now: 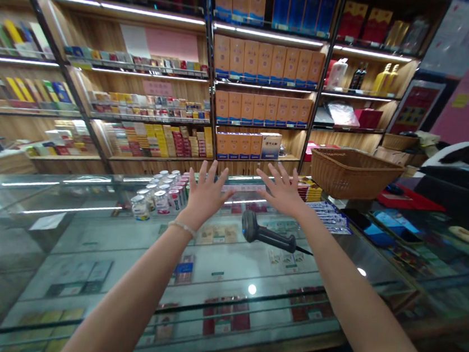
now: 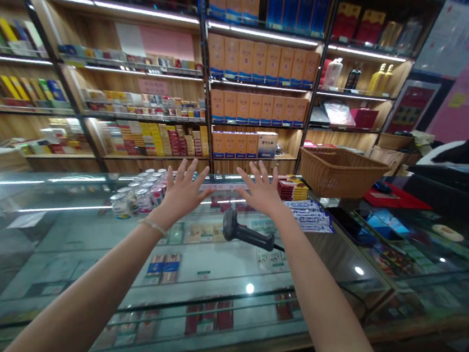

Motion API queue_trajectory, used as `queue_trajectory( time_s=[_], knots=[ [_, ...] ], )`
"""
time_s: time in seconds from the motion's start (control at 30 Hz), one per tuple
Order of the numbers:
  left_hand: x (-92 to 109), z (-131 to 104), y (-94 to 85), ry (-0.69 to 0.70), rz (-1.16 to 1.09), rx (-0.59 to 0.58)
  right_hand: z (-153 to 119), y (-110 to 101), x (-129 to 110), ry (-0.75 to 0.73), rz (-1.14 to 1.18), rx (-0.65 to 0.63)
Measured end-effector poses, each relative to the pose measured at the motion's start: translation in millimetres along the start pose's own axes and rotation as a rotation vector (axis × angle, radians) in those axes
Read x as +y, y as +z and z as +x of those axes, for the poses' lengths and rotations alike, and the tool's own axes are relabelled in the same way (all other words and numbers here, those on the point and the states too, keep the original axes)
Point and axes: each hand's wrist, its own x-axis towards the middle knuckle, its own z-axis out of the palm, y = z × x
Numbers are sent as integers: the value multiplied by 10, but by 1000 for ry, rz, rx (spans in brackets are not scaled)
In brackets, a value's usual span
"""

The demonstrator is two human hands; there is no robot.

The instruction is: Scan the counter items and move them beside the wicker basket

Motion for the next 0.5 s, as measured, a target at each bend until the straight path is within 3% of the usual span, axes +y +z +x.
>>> queue_trajectory(
  time_s=[0.27,0.5],
  knots=[
    [-410,-195,115,-100,47,21,176,204,-402,-64,67,2],
    [-578,-314,303,-136,38,18,291,305,-512,-80,97,-53]
  ],
)
